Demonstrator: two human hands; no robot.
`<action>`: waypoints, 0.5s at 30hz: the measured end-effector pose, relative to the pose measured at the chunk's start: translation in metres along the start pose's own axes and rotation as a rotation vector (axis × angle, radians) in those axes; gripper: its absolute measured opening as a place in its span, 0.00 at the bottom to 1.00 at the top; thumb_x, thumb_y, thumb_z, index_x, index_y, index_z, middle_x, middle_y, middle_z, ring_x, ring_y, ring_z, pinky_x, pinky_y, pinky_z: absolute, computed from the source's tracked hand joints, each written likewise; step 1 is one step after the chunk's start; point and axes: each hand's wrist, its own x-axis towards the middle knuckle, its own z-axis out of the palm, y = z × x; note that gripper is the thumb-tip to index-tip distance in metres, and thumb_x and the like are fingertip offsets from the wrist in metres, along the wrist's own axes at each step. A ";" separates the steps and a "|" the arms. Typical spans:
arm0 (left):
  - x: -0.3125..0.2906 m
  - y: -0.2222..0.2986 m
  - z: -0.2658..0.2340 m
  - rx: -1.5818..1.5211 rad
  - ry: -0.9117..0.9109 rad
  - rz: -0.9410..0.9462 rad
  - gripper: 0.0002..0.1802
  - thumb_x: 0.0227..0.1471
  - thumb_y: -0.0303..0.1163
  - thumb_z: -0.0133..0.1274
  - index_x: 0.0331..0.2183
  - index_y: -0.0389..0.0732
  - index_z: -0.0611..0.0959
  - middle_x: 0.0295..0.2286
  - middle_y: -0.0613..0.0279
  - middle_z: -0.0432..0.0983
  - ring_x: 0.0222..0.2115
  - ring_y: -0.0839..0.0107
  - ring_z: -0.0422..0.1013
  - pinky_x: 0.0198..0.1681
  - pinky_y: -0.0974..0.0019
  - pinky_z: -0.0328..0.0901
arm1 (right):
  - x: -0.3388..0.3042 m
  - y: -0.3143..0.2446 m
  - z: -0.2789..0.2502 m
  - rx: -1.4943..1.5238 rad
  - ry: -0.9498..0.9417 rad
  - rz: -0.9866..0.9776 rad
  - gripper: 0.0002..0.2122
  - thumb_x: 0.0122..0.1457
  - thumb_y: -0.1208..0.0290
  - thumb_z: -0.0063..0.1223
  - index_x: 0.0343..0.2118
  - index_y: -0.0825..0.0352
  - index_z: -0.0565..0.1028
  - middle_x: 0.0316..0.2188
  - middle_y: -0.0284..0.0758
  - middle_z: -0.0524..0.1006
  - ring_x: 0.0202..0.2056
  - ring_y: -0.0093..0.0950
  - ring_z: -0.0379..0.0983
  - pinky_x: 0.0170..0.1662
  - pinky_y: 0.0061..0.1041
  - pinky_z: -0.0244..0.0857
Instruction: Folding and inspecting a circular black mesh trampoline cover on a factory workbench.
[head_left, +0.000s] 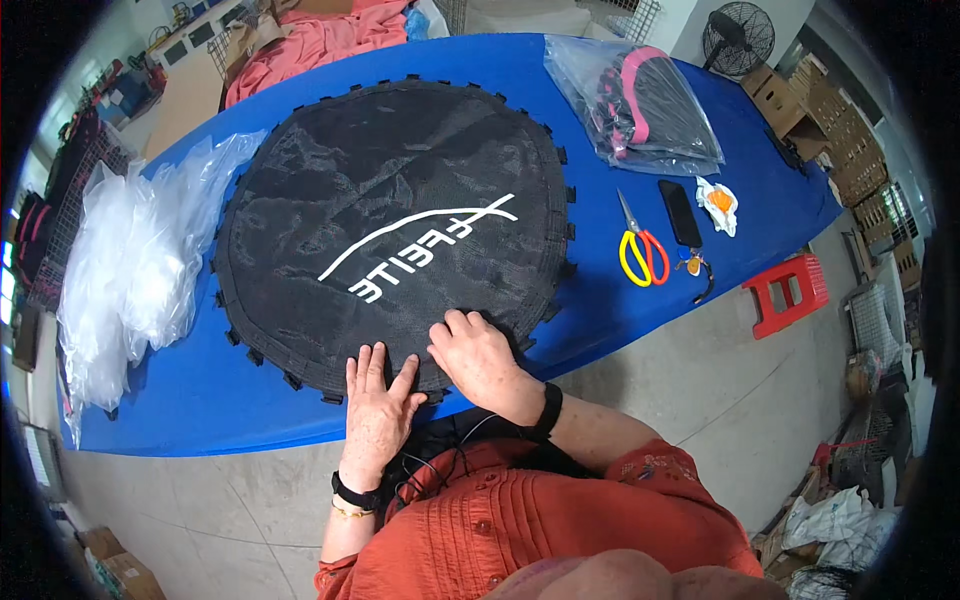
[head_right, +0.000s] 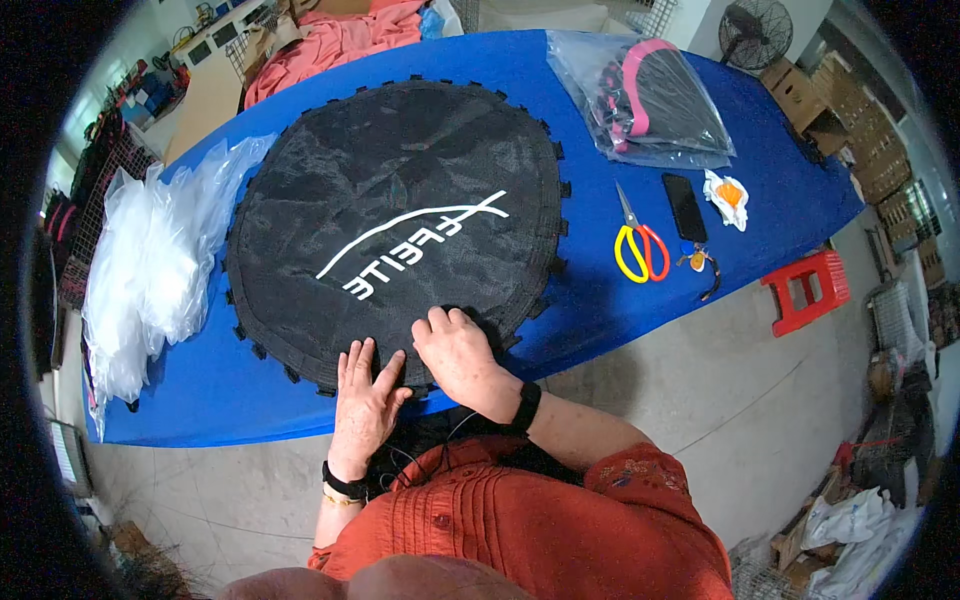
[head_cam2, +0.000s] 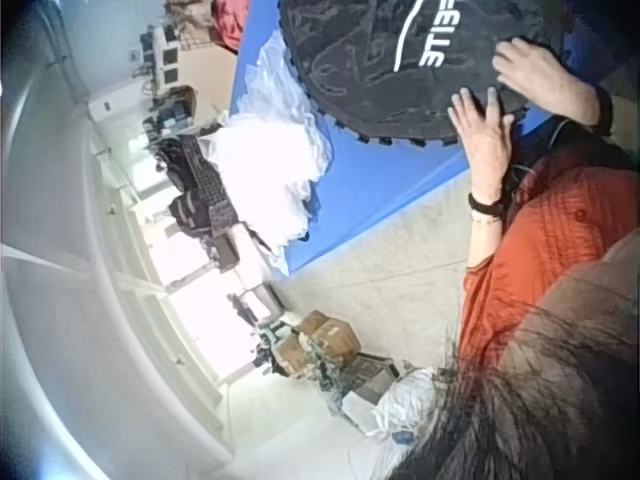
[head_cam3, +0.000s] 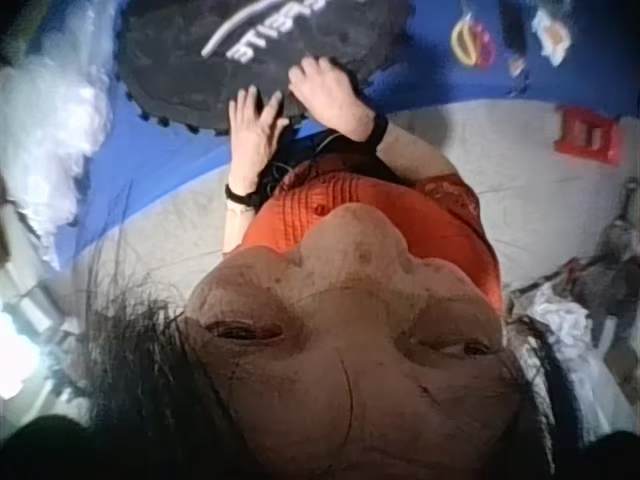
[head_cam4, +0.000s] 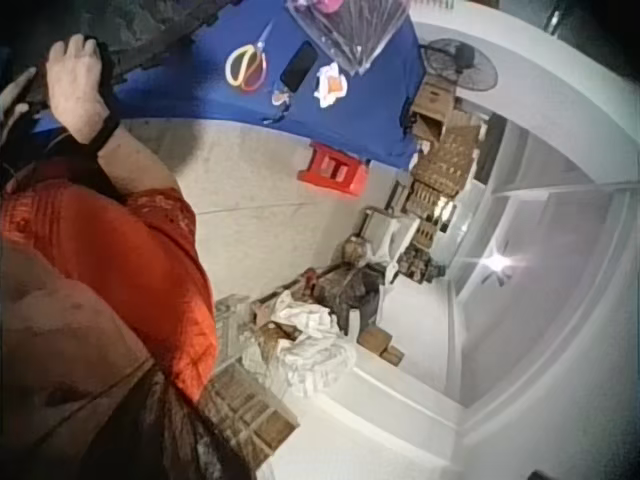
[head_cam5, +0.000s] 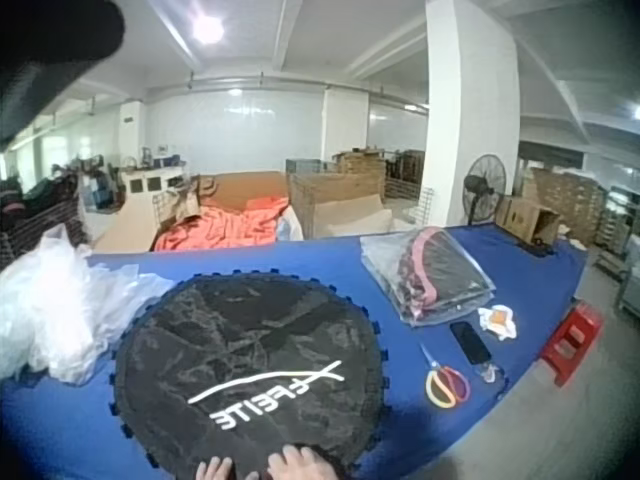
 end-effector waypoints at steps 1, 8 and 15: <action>0.000 0.000 0.000 -0.003 0.001 0.000 0.31 0.62 0.46 0.61 0.64 0.49 0.79 0.65 0.36 0.63 0.67 0.35 0.59 0.72 0.35 0.53 | 0.001 0.000 0.004 -0.035 -0.006 0.007 0.06 0.59 0.68 0.61 0.36 0.62 0.77 0.36 0.37 0.78 0.41 0.36 0.78 0.46 0.31 0.76; 0.001 -0.002 0.002 -0.017 0.022 0.004 0.30 0.62 0.45 0.61 0.63 0.49 0.79 0.65 0.35 0.63 0.67 0.35 0.59 0.72 0.35 0.53 | 0.004 -0.001 0.005 -0.024 -0.015 0.014 0.11 0.61 0.63 0.66 0.37 0.63 0.77 0.36 0.39 0.76 0.39 0.37 0.77 0.43 0.32 0.76; -0.001 -0.004 0.003 -0.056 0.029 0.003 0.30 0.62 0.46 0.60 0.62 0.48 0.80 0.64 0.33 0.64 0.67 0.34 0.59 0.72 0.34 0.50 | 0.005 -0.006 0.005 -0.048 0.001 0.025 0.12 0.61 0.61 0.67 0.36 0.63 0.77 0.35 0.39 0.76 0.39 0.37 0.78 0.41 0.32 0.77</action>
